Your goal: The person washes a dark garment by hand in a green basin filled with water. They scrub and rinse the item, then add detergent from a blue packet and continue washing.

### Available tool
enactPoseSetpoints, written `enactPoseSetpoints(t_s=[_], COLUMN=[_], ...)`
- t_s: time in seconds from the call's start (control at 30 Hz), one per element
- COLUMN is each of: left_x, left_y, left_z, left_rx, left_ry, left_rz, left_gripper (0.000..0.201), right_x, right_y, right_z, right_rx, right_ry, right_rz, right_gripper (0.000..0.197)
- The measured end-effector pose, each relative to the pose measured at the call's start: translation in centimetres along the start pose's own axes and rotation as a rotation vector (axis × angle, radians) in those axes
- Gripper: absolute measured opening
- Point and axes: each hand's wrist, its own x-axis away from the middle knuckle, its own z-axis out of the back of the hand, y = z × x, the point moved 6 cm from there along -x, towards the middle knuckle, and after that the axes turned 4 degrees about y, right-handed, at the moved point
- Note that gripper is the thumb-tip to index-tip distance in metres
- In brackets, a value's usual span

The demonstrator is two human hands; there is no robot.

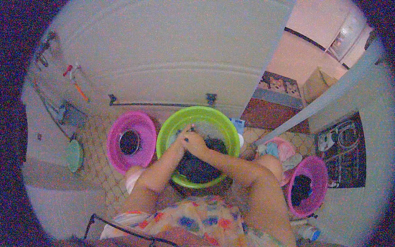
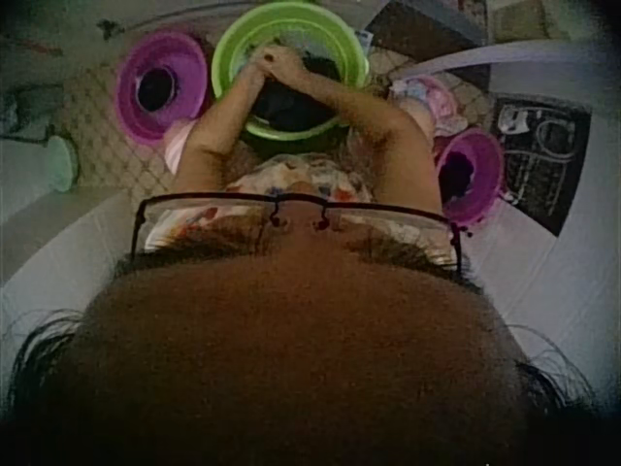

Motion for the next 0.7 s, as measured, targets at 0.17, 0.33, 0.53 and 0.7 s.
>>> enactPoseSetpoints(t_s=[0.17, 0.33, 0.53, 0.7], left_x=[5.6, -0.1, 2.0, 1.6], left_y=[-0.5, -0.5, 2.6, 3.0], left_z=[-6.6, -0.7, -0.5, 1.8], left_rx=[-0.124, -0.098, -0.625, -0.462], left_ry=[0.063, 0.162, 0.456, 0.475], left_rz=[-0.282, -0.291, -0.562, -0.663], left_gripper=[0.039, 0.042, 0.021, 0.031], right_x=[-0.4, -2.8, -1.8, -1.2], right_y=[-0.6, 5.9, 10.4, 9.5], right_z=[2.0, 2.1, 2.9, 0.5], right_rx=[0.386, 0.128, 0.199, 0.382], right_ry=[0.043, 0.047, 0.229, -0.290], right_rz=[0.028, -0.122, -0.202, -0.176], right_gripper=[0.027, 0.023, 0.029, 0.037])
